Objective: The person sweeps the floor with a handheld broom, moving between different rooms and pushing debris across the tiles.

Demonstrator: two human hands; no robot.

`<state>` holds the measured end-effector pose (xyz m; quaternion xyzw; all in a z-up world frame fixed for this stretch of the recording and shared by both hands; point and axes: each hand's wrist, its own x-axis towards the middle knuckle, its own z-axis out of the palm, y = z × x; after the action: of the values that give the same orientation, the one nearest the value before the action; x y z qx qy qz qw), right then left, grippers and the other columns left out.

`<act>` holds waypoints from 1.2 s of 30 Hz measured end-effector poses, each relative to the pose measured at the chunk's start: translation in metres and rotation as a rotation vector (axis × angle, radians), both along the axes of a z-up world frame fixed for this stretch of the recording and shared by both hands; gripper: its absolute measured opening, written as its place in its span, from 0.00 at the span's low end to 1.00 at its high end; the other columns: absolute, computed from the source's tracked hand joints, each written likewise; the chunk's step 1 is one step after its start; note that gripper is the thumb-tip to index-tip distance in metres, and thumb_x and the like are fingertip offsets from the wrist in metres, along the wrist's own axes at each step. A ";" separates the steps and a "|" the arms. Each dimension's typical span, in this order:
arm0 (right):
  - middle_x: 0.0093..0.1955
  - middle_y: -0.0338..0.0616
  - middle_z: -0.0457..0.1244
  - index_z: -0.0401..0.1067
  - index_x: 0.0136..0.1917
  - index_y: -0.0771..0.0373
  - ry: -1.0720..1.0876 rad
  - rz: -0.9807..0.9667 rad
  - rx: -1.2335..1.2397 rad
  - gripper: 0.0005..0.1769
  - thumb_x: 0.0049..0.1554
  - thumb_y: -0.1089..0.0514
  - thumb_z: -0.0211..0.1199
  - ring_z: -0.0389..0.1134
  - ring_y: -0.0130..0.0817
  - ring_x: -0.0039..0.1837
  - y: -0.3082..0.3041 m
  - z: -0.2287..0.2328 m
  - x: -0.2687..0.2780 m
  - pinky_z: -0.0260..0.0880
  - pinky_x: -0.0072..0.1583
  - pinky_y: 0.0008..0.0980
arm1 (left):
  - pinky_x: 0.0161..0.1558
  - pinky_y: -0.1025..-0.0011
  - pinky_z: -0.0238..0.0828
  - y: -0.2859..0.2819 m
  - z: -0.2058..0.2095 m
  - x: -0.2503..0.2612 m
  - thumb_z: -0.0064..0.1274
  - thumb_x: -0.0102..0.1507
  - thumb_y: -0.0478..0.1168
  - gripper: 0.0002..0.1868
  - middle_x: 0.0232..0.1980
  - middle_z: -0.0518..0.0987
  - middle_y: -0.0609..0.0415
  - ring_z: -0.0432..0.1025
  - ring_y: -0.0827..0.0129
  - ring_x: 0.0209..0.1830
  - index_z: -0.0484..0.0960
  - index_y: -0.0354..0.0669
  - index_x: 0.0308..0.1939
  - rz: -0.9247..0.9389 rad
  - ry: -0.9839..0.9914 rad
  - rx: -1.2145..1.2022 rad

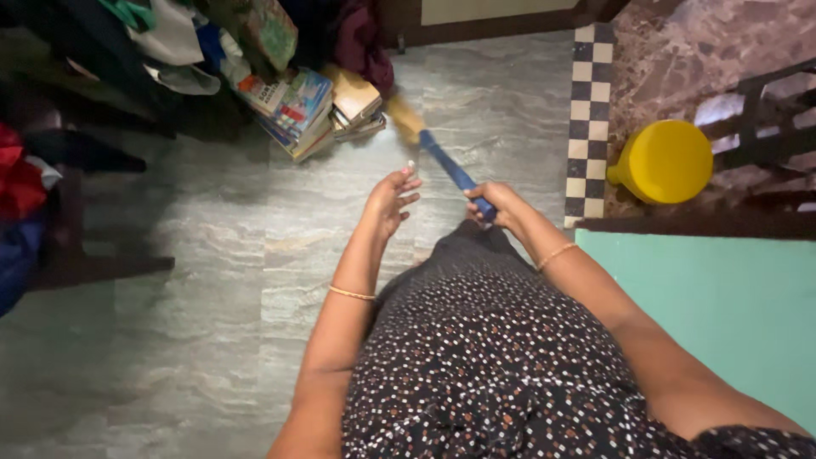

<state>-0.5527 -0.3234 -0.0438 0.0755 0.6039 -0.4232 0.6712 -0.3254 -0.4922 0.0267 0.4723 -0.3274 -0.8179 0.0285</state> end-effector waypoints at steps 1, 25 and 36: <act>0.29 0.43 0.60 0.64 0.45 0.62 -0.004 0.011 0.001 0.07 0.57 0.60 0.60 0.59 0.31 0.25 -0.007 -0.006 -0.012 0.60 0.27 0.30 | 0.64 0.48 0.50 -0.004 0.003 -0.004 0.47 0.63 0.58 0.28 0.65 0.78 0.59 0.67 0.59 0.66 0.72 0.62 0.67 -0.005 -0.020 -0.010; 0.34 0.44 0.61 0.67 0.47 0.67 -0.076 -0.099 -0.131 0.08 0.56 0.64 0.63 0.64 0.30 0.30 -0.140 -0.050 -0.159 0.63 0.30 0.29 | 0.66 0.47 0.48 -0.085 0.037 -0.139 0.48 0.62 0.61 0.33 0.67 0.78 0.57 0.66 0.56 0.69 0.72 0.57 0.69 -0.005 -0.198 -0.135; 0.37 0.49 0.60 0.66 0.47 0.71 -0.559 -0.766 -0.208 0.14 0.50 0.67 0.69 0.65 0.38 0.36 -0.111 -0.102 -0.379 0.63 0.32 0.27 | 0.64 0.49 0.48 -0.099 0.053 -0.169 0.47 0.62 0.60 0.33 0.65 0.79 0.57 0.68 0.60 0.66 0.71 0.57 0.70 0.034 -0.342 -0.137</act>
<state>-0.9321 -0.4346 -0.1456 0.3357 0.2836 -0.6616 0.6076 -0.4942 -0.5916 0.0794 0.6071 -0.3741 -0.7008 0.0184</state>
